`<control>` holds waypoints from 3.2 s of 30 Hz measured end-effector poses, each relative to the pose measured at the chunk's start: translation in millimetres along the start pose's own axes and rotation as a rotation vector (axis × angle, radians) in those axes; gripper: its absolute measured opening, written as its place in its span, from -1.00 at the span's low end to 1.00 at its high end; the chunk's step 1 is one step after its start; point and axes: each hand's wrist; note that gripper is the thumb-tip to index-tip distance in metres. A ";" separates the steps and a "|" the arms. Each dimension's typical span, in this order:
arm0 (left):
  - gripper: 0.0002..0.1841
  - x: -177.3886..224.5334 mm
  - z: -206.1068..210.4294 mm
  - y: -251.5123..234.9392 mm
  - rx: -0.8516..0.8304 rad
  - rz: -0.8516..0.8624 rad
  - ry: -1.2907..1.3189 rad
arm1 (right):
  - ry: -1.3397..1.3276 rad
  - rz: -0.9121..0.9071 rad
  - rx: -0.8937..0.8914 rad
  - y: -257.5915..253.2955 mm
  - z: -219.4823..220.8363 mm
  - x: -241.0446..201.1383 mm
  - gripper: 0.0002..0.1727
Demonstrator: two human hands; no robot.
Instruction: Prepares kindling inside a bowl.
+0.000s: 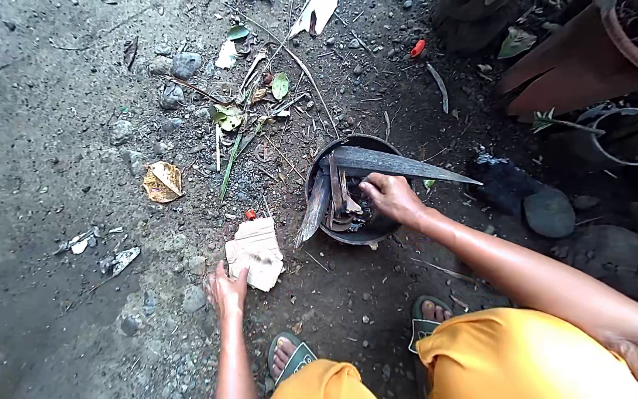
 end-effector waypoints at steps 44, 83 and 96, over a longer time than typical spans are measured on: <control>-0.70 251.5 -148.9 95.7 0.121 1.250 -0.270 | -0.004 -0.838 0.208 20.2 -92.9 -108.6 -0.73; -0.61 185.4 -111.0 65.2 0.522 1.282 -0.017 | -0.502 0.251 0.719 -45.8 -131.2 -6.5 -0.58; -0.62 157.8 -99.3 29.2 0.504 0.893 0.376 | 0.120 -0.339 -0.097 -38.9 6.1 -48.4 -0.70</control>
Point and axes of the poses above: each hand's wrist, its own y-axis away from the middle knuckle, its own z-axis out of the palm, x = y × z, and after that the axes turned 1 degree about -y, right-handed
